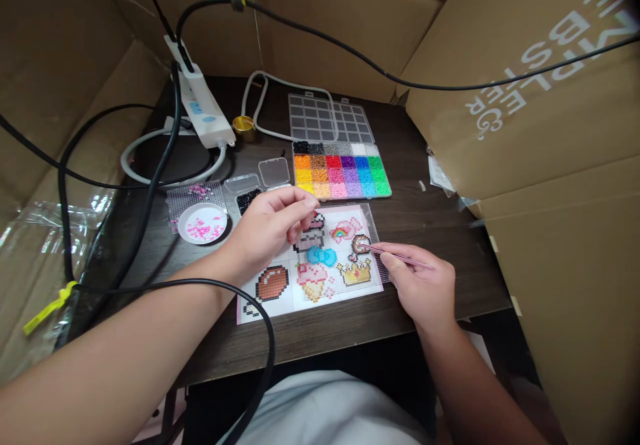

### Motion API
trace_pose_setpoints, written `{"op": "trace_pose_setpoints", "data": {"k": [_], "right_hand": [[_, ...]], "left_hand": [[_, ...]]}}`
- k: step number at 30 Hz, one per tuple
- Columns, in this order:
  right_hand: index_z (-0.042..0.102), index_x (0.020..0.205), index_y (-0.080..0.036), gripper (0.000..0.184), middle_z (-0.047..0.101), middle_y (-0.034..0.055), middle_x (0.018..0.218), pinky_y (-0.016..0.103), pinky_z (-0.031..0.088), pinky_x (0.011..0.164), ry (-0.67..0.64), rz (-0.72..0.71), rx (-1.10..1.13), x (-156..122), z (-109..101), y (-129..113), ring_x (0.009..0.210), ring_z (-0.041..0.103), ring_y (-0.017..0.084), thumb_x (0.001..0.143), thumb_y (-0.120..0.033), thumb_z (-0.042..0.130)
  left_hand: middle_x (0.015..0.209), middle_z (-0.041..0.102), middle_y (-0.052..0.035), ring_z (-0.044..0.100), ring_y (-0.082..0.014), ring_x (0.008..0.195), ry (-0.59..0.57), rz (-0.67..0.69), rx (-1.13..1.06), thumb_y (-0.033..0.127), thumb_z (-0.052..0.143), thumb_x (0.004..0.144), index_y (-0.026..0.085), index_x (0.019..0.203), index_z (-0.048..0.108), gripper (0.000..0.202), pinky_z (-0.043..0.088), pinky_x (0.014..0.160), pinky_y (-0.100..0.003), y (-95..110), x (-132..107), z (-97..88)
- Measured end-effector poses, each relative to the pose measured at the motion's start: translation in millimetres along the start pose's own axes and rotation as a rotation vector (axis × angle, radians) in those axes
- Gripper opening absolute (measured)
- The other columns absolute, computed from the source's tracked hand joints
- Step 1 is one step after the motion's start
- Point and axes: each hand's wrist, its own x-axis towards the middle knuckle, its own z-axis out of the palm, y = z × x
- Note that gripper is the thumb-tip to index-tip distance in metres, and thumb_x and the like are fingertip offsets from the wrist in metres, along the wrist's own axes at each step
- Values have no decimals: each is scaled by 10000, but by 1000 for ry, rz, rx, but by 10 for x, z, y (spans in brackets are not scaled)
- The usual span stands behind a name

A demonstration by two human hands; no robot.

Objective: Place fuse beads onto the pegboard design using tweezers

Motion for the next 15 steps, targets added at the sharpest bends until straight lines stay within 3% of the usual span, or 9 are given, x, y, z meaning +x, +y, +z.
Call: {"op": "trace_pose_setpoints", "data": {"k": [9,15], "right_hand": [[820,897,-226,120,810,62,871,290,609,583,0,38,43,-3,-8,11,696,741,191,813,-254,740],[822,919,-211,141,802,72,853,238,453,411,-15,86,105,-8,-32,57,515,617,126,820,-275,746]], "left_hand": [[608,563,21,391,-47,456,-1,-10,8,301,721,786,169,723,623,176,228,414,-189,4,-6,-2],[600,563,22,391,-53,452,1,2,44,311,724,778,174,728,626,176,226,405,-194,2,-11,2]]}}
